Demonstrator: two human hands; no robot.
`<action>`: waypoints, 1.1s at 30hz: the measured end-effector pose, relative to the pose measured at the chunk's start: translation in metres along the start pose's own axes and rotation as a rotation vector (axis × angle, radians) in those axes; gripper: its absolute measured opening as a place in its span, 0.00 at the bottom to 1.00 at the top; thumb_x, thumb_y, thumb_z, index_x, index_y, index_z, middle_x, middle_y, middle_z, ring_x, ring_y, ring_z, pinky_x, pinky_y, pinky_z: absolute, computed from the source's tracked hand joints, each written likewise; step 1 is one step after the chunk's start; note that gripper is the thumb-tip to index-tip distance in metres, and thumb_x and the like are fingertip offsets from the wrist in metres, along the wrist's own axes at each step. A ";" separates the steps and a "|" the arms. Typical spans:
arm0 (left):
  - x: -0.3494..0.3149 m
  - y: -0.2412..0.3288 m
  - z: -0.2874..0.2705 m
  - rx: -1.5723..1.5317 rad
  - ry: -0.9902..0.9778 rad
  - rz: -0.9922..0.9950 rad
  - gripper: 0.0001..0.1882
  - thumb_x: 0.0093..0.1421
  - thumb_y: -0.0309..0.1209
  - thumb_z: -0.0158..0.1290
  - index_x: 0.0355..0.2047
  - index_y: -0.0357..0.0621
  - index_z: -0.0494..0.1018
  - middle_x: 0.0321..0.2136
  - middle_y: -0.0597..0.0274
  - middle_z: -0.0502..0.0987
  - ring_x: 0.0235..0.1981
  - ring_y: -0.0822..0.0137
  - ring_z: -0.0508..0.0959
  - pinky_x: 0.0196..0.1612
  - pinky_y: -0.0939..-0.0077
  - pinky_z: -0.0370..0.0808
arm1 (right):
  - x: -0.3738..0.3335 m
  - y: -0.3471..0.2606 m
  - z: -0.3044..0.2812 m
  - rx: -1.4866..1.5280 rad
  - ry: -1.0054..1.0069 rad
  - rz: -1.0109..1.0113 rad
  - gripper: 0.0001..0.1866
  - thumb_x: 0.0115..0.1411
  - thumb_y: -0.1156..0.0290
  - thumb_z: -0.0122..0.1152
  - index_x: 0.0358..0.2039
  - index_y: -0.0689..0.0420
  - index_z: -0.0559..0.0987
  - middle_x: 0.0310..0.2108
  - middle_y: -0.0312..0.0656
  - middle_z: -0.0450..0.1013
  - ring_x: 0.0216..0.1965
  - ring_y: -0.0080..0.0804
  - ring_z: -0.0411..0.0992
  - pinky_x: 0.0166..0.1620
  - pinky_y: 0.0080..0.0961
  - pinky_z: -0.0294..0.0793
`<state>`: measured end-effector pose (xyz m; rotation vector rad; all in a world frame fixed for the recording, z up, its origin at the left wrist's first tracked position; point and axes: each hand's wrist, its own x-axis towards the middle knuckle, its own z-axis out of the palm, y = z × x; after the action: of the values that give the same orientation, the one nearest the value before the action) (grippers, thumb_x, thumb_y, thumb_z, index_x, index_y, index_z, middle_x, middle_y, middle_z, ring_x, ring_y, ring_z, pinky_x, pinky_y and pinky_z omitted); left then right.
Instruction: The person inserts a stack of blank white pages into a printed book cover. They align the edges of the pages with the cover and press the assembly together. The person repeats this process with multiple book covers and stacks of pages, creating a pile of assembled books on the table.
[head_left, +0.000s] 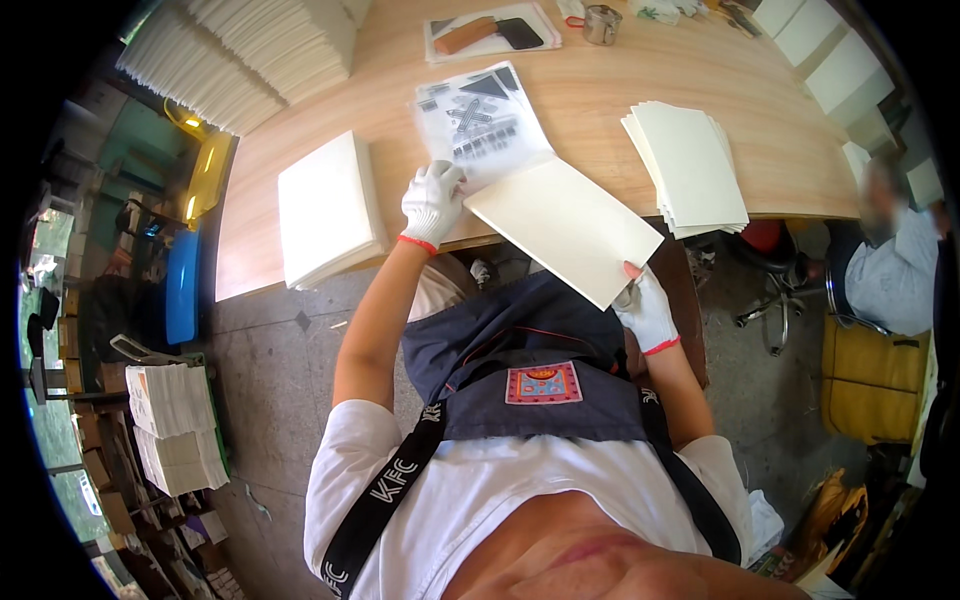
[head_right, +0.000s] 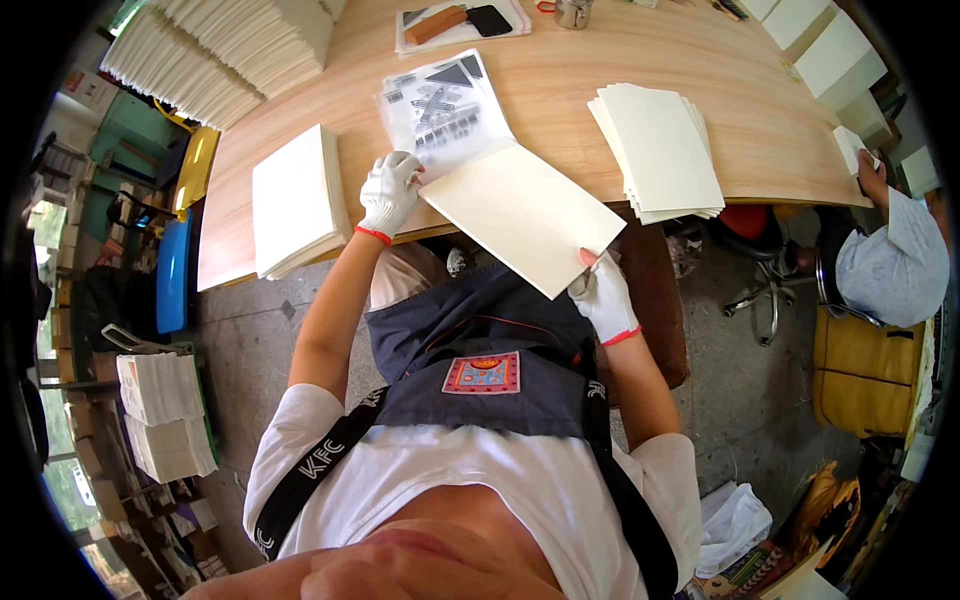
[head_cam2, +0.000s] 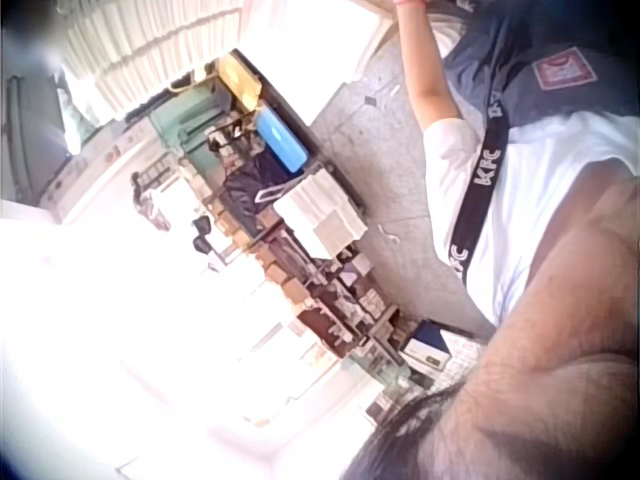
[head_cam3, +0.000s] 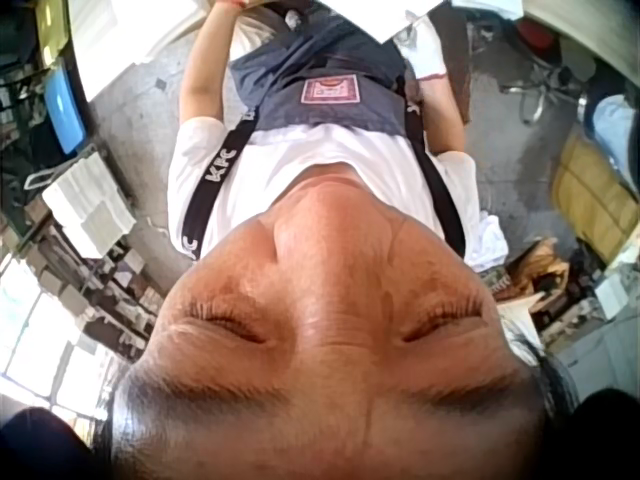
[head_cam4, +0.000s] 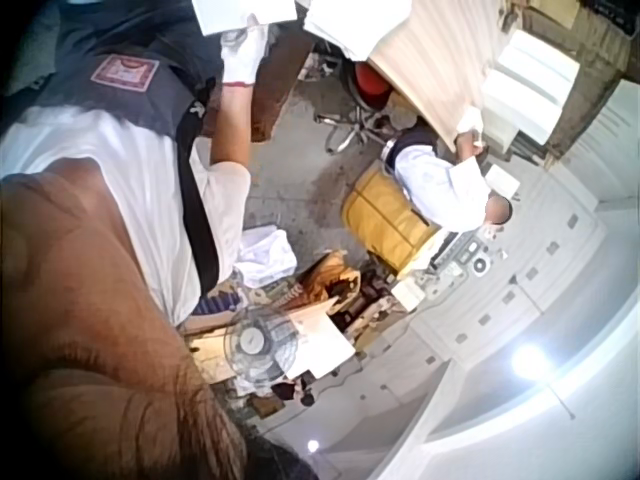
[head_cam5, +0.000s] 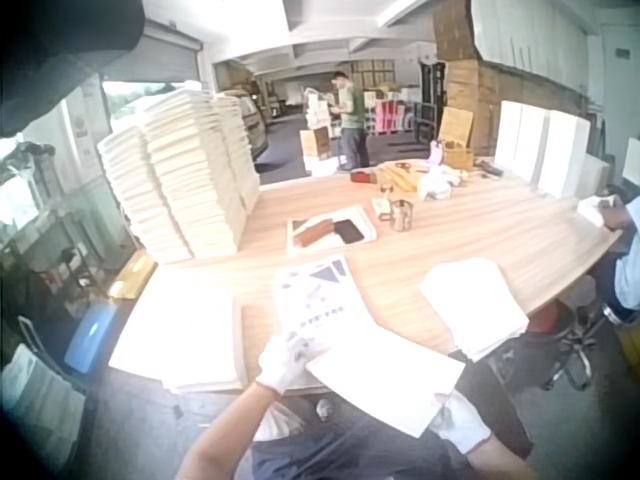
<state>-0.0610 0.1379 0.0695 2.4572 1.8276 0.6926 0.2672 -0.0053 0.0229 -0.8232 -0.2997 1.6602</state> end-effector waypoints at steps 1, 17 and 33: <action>0.003 0.001 -0.004 -0.081 -0.011 -0.019 0.11 0.49 0.24 0.49 0.32 0.52 0.74 0.33 0.65 0.75 0.36 0.56 0.75 0.34 0.64 0.73 | 0.003 0.008 -0.006 0.019 0.049 -0.025 0.21 0.57 0.75 0.52 0.53 0.59 0.64 0.48 0.42 0.68 0.47 0.33 0.70 0.45 0.26 0.75; -0.020 0.022 -0.016 -0.281 0.198 0.011 0.22 0.44 0.15 0.47 0.39 0.49 0.72 0.27 0.62 0.71 0.22 0.65 0.73 0.27 0.72 0.71 | -0.014 0.028 0.043 0.012 0.032 -0.091 0.17 0.61 0.74 0.48 0.51 0.58 0.65 0.39 0.39 0.69 0.33 0.25 0.69 0.30 0.19 0.69; -0.086 0.073 0.120 -2.238 -0.205 -0.340 0.25 0.63 0.32 0.42 0.59 0.44 0.52 0.50 0.54 0.66 0.49 0.61 0.70 0.48 0.68 0.72 | -0.068 0.022 0.081 -0.146 -0.016 0.059 0.16 0.63 0.65 0.49 0.50 0.55 0.64 0.30 0.38 0.72 0.17 0.21 0.65 0.16 0.17 0.60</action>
<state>0.0276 0.0671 -0.0498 0.5793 0.3333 1.1869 0.2015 -0.0554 0.0916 -0.9358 -0.4153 1.7152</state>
